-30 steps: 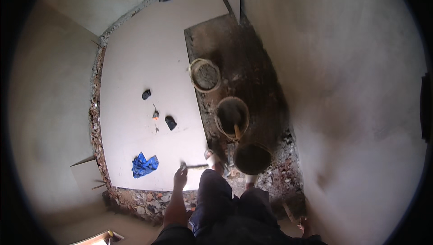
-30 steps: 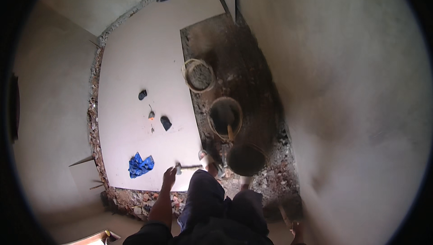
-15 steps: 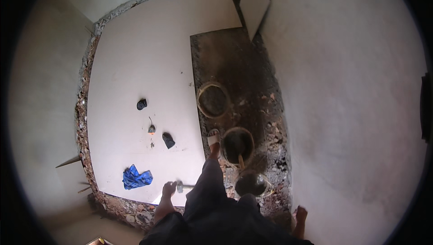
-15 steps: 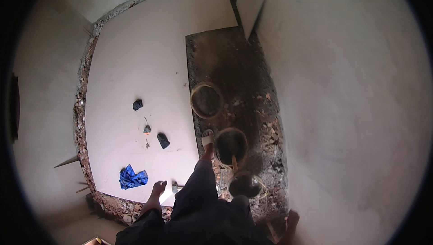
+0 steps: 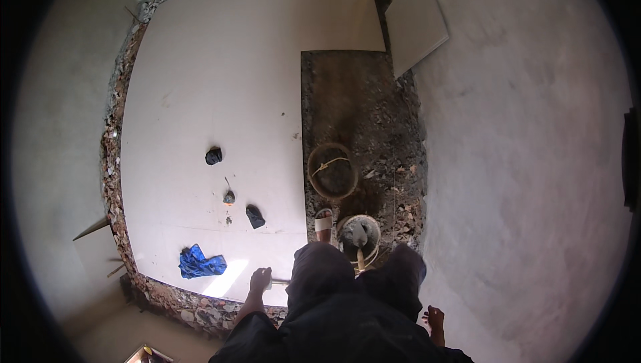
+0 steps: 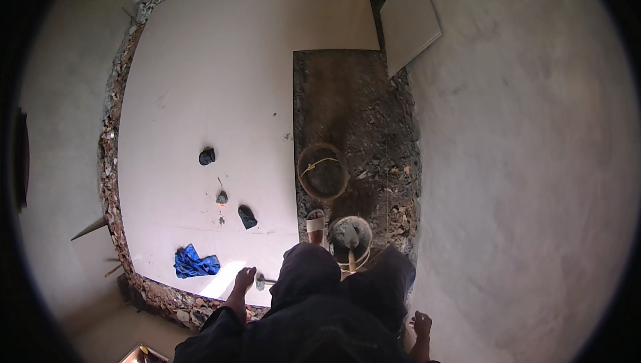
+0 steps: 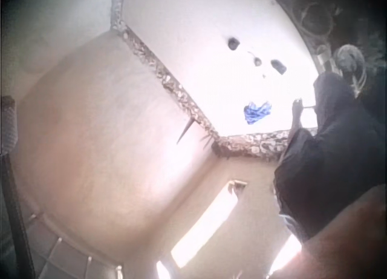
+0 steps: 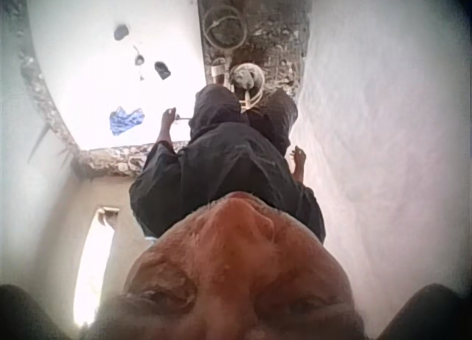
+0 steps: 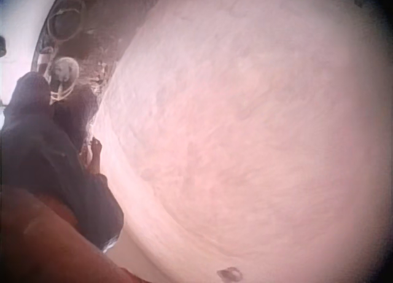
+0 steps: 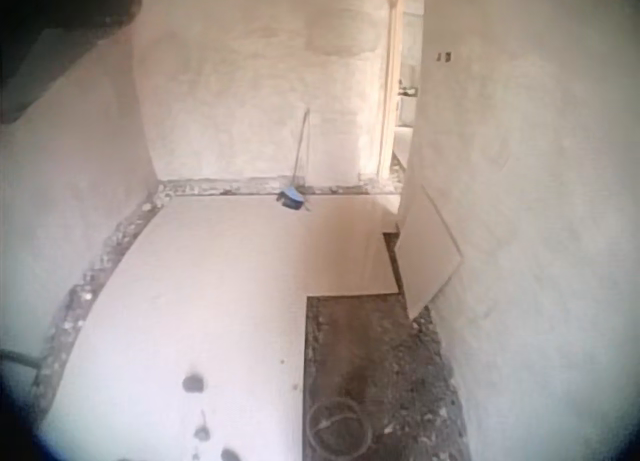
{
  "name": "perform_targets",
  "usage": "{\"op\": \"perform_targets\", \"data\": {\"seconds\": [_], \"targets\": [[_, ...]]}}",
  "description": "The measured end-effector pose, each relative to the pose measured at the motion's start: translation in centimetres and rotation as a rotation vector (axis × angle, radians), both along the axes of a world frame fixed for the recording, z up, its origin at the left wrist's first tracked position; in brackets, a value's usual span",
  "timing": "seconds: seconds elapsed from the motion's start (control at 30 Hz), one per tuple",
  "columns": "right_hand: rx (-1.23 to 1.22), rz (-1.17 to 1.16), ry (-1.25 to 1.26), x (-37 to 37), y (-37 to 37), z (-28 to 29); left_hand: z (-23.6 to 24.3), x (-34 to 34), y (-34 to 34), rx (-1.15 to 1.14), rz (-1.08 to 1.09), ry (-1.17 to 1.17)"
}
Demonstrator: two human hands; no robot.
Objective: The person scoops cement from a bucket and spreads it onto the floor using a trowel. They repeatedly smooth the cement over a section of the floor, preparing the surface for tiling.
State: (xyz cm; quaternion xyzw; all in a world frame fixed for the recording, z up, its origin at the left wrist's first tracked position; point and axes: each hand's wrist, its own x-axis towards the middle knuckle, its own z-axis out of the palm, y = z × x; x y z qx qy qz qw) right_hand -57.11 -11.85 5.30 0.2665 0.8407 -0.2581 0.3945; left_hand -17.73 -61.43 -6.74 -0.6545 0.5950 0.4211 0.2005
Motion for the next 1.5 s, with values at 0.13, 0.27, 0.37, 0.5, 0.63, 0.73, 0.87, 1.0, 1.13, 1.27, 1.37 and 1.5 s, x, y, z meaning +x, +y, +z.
{"op": "perform_targets", "data": {"seconds": [0.13,0.27,0.37,0.5,0.63,0.73,0.87,1.0,1.13,1.27,1.37,1.5], "targets": [[0.062,0.013,-0.084,-1.6,1.0,-0.3,0.0,-5.2,-3.8,-0.141,0.114,0.163],[0.025,0.337,-0.14,-9.3,-2.0,-3.1,-1.1,-8.8,-6.8,-0.269,0.228,0.27],[-0.053,0.497,-0.095,-19.5,-8.0,-6.9,-1.9,-9.3,-7.0,-0.446,0.169,0.271],[-0.125,0.538,-0.088,-35.7,-20.3,-12.0,-1.0,-10.7,-0.7,-0.407,0.893,0.384],[-0.426,0.733,0.179,-49.5,-34.4,-13.3,1.1,-16.6,9.2,-0.976,-0.204,-0.038],[-0.521,0.828,0.277,-55.8,-42.7,-12.1,2.2,-21.8,15.6,-0.476,-0.147,-0.056],[-0.524,0.94,0.245,-58.5,-48.1,-10.5,2.1,-28.1,18.6,-0.249,0.565,0.041],[-0.346,1.211,0.093,-58.4,-49.9,-10.8,3.6,-32.4,18.0,-0.387,0.285,-0.097],[-0.223,1.428,0.004,-58.0,-51.6,-11.8,4.5,-35.1,19.0,-0.458,0.395,-0.146],[-0.19,1.572,0.103,-56.3,-54.6,-11.7,3.1,-35.6,22.0,-0.152,0.414,-0.193],[-0.356,1.487,0.152,-53.2,-56.7,-10.8,1.2,-33.7,24.0,-0.007,0.304,-0.24],[-0.367,1.454,0.175,-47.0,-57.6,-9.4,-2.3,-27.1,22.4,-0.004,0.255,-0.256]]}}
